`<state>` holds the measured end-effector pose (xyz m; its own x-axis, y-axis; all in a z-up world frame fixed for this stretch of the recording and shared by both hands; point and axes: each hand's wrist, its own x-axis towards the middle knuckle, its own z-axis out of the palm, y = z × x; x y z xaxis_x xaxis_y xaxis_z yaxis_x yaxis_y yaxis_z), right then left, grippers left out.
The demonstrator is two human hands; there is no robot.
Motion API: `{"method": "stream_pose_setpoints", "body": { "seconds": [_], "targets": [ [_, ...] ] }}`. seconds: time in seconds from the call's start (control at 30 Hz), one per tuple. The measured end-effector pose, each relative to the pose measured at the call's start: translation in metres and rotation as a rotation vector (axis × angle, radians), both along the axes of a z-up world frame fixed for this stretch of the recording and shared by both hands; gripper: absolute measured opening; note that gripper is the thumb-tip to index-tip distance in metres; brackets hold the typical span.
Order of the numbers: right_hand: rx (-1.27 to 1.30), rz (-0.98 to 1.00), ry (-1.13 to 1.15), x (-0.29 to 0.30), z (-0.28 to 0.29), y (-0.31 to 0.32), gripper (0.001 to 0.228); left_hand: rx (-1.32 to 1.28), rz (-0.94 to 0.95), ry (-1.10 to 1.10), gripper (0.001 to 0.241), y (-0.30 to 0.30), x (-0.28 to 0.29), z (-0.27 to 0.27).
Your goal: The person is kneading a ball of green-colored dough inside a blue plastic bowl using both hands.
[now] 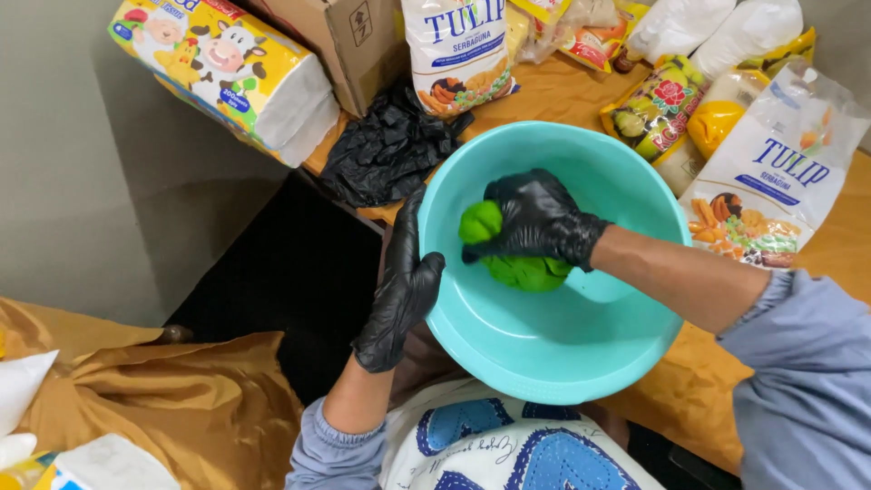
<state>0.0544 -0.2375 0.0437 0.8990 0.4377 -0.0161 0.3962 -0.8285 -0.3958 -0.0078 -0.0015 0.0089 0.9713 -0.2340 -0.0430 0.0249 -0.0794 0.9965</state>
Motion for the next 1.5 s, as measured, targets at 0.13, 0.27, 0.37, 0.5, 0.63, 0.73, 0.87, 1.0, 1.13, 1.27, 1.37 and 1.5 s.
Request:
{"method": "stream_pose_setpoints", "body": {
  "seconds": [0.13,0.27,0.37,0.5,0.63,0.73,0.87,1.0,1.13,1.27,1.37,1.5],
  "targets": [
    [0.046,-0.122,0.008,0.005,-0.019,-0.014,0.067,-0.03,0.044,-0.037,0.08,0.0,-0.001,-0.01],
    [0.325,-0.078,-0.267,-0.026,0.002,-0.054,0.068,-0.03,0.046,-0.03,0.08,-0.001,0.001,-0.007],
    [0.247,-0.011,-0.38,-0.047,0.021,-0.063,0.072,-0.052,0.029,-0.027,0.08,0.005,0.004,-0.005],
    [0.063,0.17,-0.338,-0.069,0.031,-0.064,0.085,-0.077,0.02,0.009,0.08,0.002,0.005,-0.005],
    [-0.069,0.291,-0.318,-0.08,0.036,-0.066,0.096,-0.09,0.014,0.003,0.08,0.001,0.006,-0.012],
    [-0.195,0.414,-0.297,-0.082,0.032,-0.055,0.107,-0.204,0.008,-0.037,0.083,0.001,0.008,-0.011],
    [-0.29,0.554,-0.473,-0.064,-0.015,-0.032,0.075,-0.386,0.1,-0.005,0.085,-0.011,0.004,-0.006],
    [-0.345,0.593,-0.585,-0.048,-0.042,-0.008,0.075,-0.43,0.147,-0.035,0.085,-0.013,-0.001,0.0],
    [-0.405,0.425,-0.667,-0.04,-0.048,0.014,0.064,-0.465,0.132,-0.051,0.084,-0.017,0.001,-0.004],
    [0.202,0.231,-0.347,-0.017,-0.046,0.01,0.072,-0.456,0.147,-0.05,0.082,-0.011,-0.009,-0.008],
    [0.481,0.066,-0.214,-0.027,-0.015,-0.014,0.076,-0.313,0.177,-0.036,0.081,-0.008,-0.012,0.011],
    [0.445,-0.019,-0.222,-0.059,0.026,-0.066,0.057,-0.212,0.188,-0.06,0.078,-0.008,-0.01,0.02]
  ]
}}
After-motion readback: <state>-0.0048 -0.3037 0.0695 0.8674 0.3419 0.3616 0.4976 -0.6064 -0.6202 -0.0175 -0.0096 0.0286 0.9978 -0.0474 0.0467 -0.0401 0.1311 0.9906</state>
